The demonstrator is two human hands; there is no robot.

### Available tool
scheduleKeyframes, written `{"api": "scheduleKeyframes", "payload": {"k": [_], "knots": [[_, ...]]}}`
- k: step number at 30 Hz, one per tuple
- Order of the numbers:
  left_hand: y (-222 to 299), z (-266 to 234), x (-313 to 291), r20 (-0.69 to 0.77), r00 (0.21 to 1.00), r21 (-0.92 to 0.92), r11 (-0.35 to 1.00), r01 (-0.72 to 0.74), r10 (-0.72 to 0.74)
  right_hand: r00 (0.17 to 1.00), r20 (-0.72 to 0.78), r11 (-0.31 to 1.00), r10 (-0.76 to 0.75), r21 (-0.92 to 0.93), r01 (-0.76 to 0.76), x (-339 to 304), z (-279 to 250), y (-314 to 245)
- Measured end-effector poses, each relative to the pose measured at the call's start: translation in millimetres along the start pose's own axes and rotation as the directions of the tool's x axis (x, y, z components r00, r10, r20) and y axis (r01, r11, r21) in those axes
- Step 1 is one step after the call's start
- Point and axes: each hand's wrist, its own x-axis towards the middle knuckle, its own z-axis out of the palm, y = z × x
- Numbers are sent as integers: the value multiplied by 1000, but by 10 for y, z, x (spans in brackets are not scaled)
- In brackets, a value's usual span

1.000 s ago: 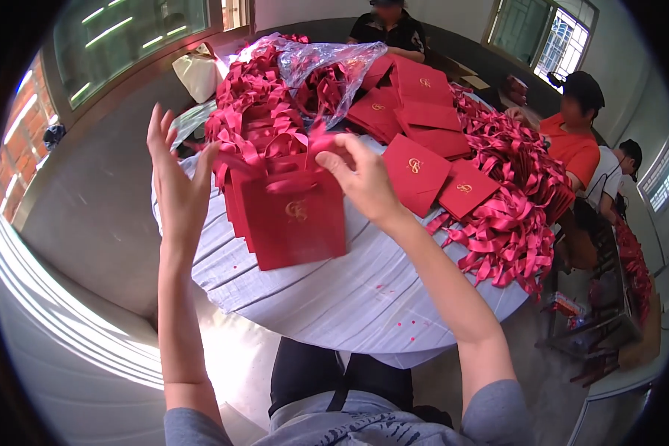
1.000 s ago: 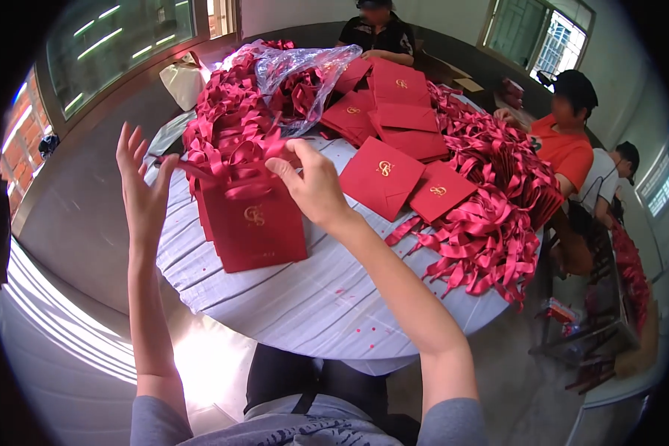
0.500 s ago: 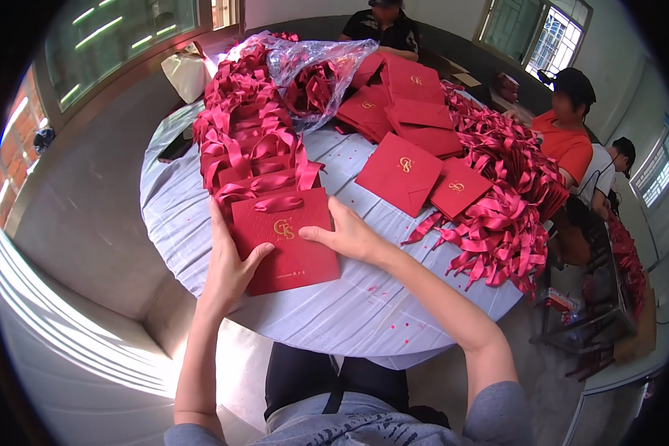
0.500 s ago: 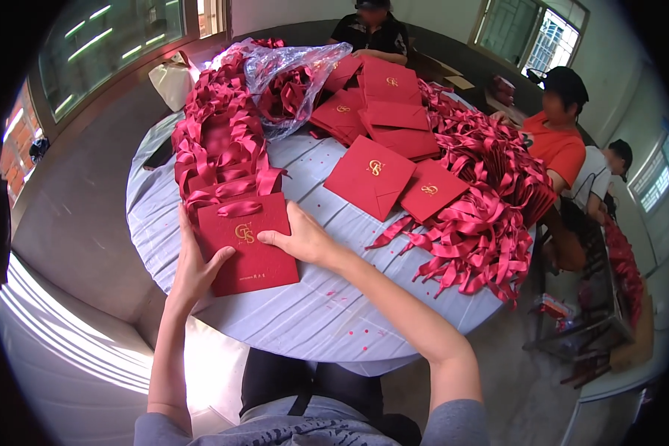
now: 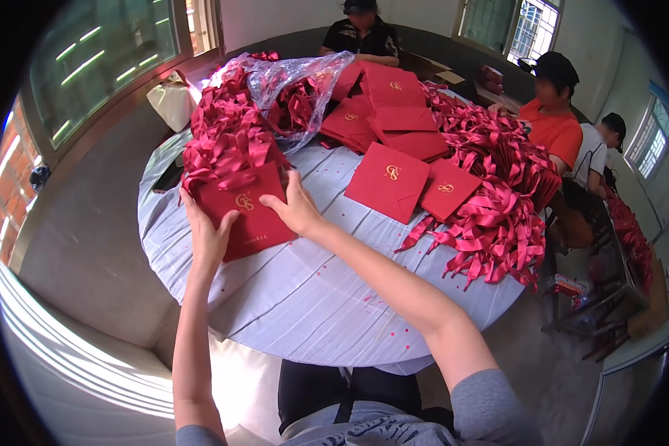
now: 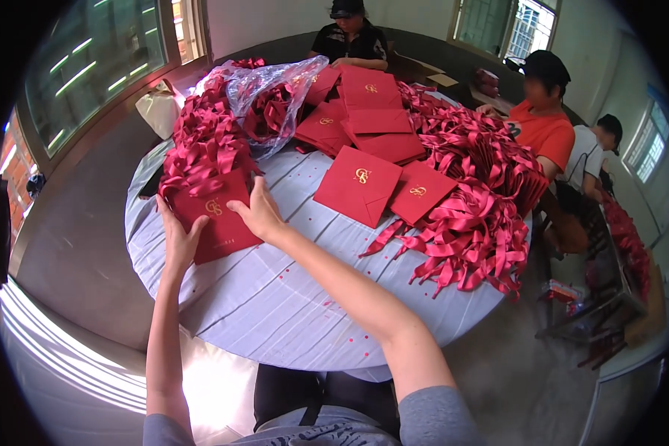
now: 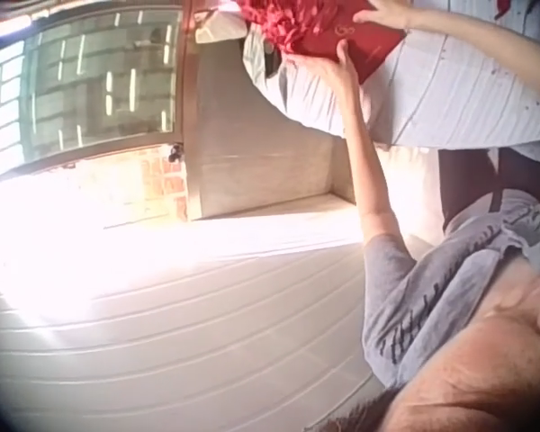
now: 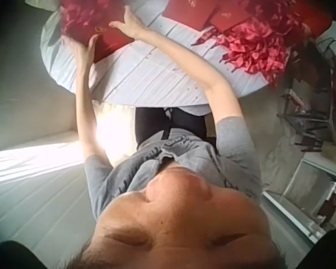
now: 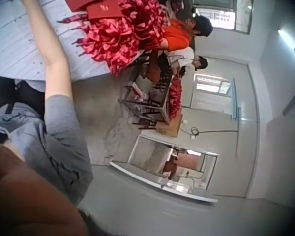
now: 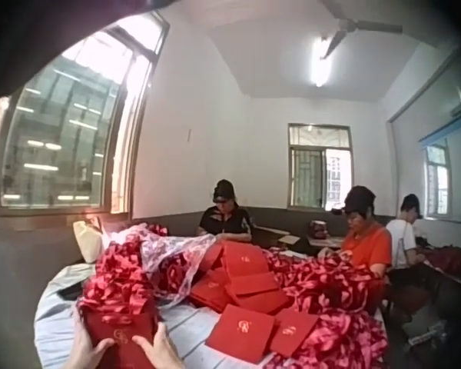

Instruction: The person attaches ribbon handles to paper gift bags by threading ribbon strips through the slots of the bags by hand and stacks the assembled bags.

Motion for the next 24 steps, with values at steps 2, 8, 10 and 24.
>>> {"api": "scheduleKeyframes", "payload": {"k": [2,8,10,24], "knots": [[44,-13,152,8,1000,-49,998,-25,25,993,43,991,114,64,-117,110,-11,-135],[-63,56,311,112,991,-42,997,-65,69,998,-65,999,-19,-40,16,198,67,129],[-39,-11,165,119,992,-68,997,-41,49,988,111,994,108,15,-111,89,-30,152],[486,-458,-248,-67,994,135,988,-77,86,978,-15,858,-209,-483,176,-314,-1368,141]]}}
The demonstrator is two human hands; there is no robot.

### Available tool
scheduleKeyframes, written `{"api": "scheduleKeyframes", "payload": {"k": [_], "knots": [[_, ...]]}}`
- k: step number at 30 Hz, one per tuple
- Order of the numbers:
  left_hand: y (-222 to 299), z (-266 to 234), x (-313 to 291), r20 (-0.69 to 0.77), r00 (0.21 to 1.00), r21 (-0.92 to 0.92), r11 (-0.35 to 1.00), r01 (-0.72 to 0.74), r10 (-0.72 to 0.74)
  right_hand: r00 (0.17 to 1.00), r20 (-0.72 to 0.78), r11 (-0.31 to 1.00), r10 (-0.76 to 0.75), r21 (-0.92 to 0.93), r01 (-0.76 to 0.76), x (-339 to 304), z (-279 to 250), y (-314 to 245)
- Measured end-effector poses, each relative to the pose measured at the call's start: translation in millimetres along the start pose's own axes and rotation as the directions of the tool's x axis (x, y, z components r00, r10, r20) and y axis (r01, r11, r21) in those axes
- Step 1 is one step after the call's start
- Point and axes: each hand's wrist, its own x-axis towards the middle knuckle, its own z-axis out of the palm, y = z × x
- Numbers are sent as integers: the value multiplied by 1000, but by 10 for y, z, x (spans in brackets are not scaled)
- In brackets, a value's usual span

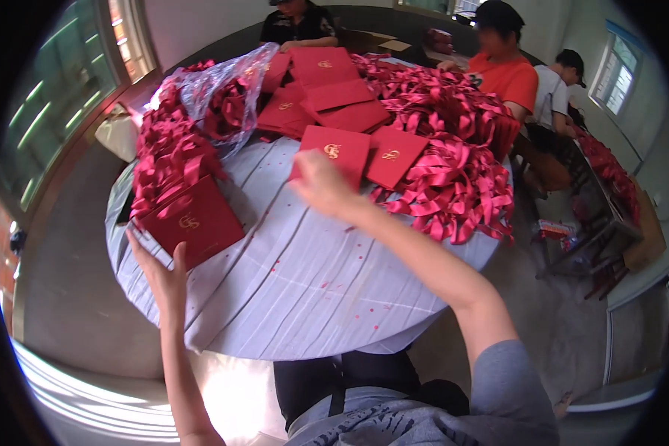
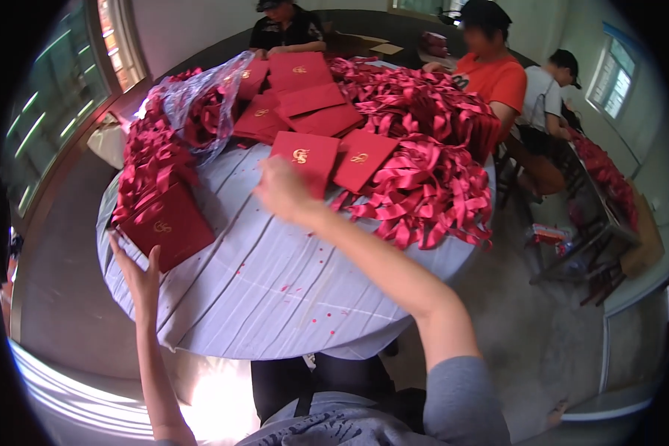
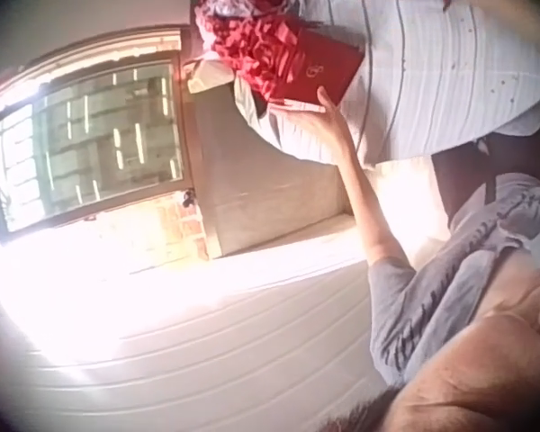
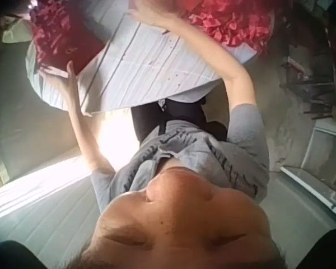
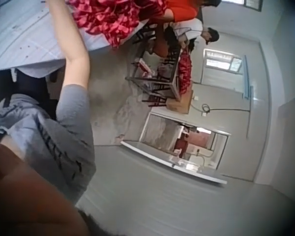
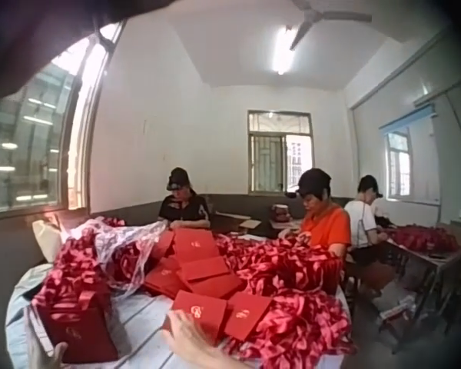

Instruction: The person attaches ribbon handles to paper gift bags by threading ribbon strips through the slots of the bags by hand and stacks the assembled bags.

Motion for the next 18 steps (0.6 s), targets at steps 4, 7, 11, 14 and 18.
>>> {"api": "scheduleKeyframes", "payload": {"k": [4,7,11,14,18], "knots": [[570,137,193,73,969,256,935,-246,235,935,-143,822,326,-445,-355,16,-671,491],[608,249,445,169,916,275,874,-399,365,905,-199,764,376,-486,-424,-32,-705,656],[66,536,547,371,886,413,805,-425,277,893,-161,782,421,-435,-447,-124,-560,656],[-167,696,547,368,893,427,806,-410,259,887,-185,818,422,-344,-461,-102,-604,548],[17,775,587,343,895,409,813,-416,285,919,-278,934,279,-142,-327,-97,-740,655]]}}
